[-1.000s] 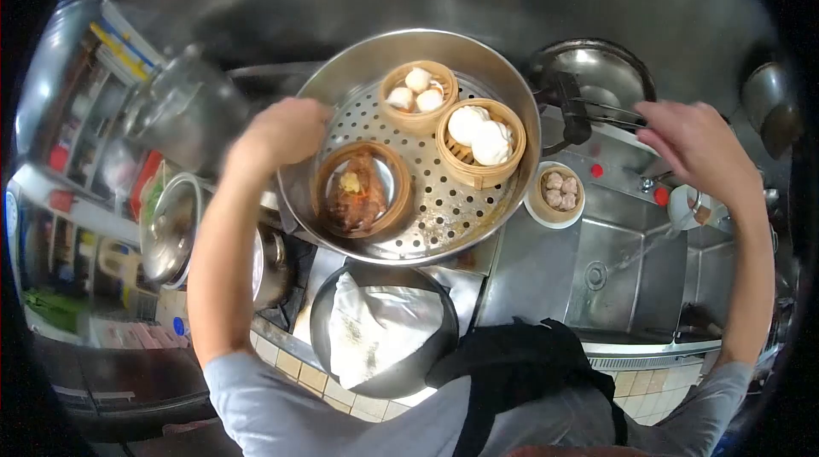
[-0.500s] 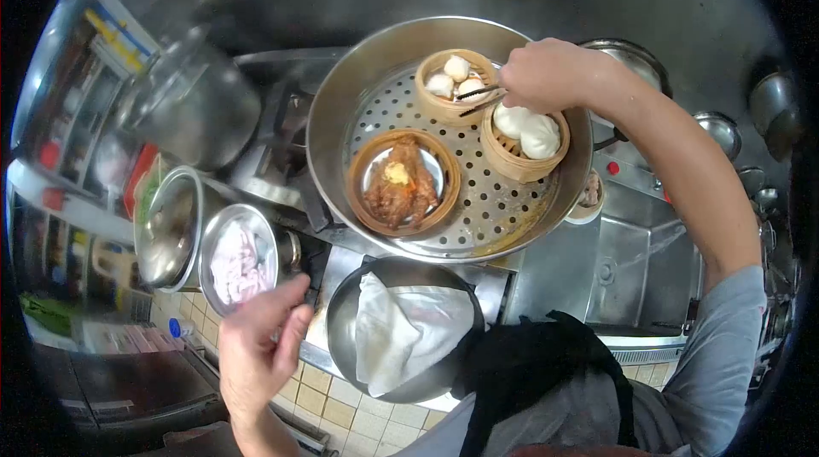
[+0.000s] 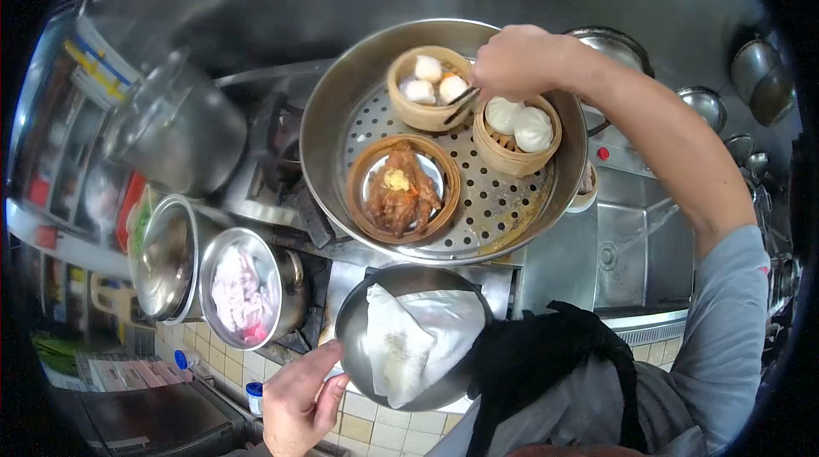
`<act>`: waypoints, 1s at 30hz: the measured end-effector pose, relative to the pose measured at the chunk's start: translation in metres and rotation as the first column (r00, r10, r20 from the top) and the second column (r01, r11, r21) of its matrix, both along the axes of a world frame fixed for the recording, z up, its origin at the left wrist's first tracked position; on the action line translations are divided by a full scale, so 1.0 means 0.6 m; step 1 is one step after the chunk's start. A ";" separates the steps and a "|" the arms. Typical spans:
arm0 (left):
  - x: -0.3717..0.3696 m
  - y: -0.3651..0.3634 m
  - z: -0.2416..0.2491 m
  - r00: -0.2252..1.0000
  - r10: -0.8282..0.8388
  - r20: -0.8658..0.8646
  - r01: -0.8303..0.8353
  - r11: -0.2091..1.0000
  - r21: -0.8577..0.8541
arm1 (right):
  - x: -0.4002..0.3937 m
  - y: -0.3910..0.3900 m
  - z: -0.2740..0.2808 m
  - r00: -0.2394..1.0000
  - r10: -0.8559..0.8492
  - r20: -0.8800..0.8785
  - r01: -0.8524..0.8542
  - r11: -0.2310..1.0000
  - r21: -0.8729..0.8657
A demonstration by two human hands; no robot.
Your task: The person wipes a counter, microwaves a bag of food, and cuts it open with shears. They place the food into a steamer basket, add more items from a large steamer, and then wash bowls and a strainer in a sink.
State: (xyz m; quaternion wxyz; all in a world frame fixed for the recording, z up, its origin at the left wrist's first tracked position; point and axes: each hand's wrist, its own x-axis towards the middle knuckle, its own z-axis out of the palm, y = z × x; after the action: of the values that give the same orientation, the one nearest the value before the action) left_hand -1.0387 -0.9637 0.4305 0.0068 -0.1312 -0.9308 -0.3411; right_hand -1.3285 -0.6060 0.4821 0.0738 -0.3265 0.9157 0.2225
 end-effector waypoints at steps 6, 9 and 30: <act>0.005 0.022 0.023 0.977 -0.154 0.150 0.151 0.988 0.033 | 0.044 0.046 0.101 0.990 -0.037 -0.136 0.023 0.994 -0.104; 0.004 0.047 0.036 0.915 -0.301 0.268 0.296 0.953 0.058 | 0.095 0.107 0.170 0.979 -0.142 -0.147 0.119 0.981 -0.156; 0.038 0.203 0.019 0.658 -0.589 0.469 0.575 0.795 0.193 | 0.311 0.547 -0.118 0.891 -0.446 0.085 0.450 0.892 -0.035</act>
State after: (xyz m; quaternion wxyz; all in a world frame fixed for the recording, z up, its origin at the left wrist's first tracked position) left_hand -1.0156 -0.8416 0.4417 -0.3455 -0.3272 -0.8026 -0.3598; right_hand -1.1418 -0.2778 0.4114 0.1482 -0.1166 0.9685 0.1625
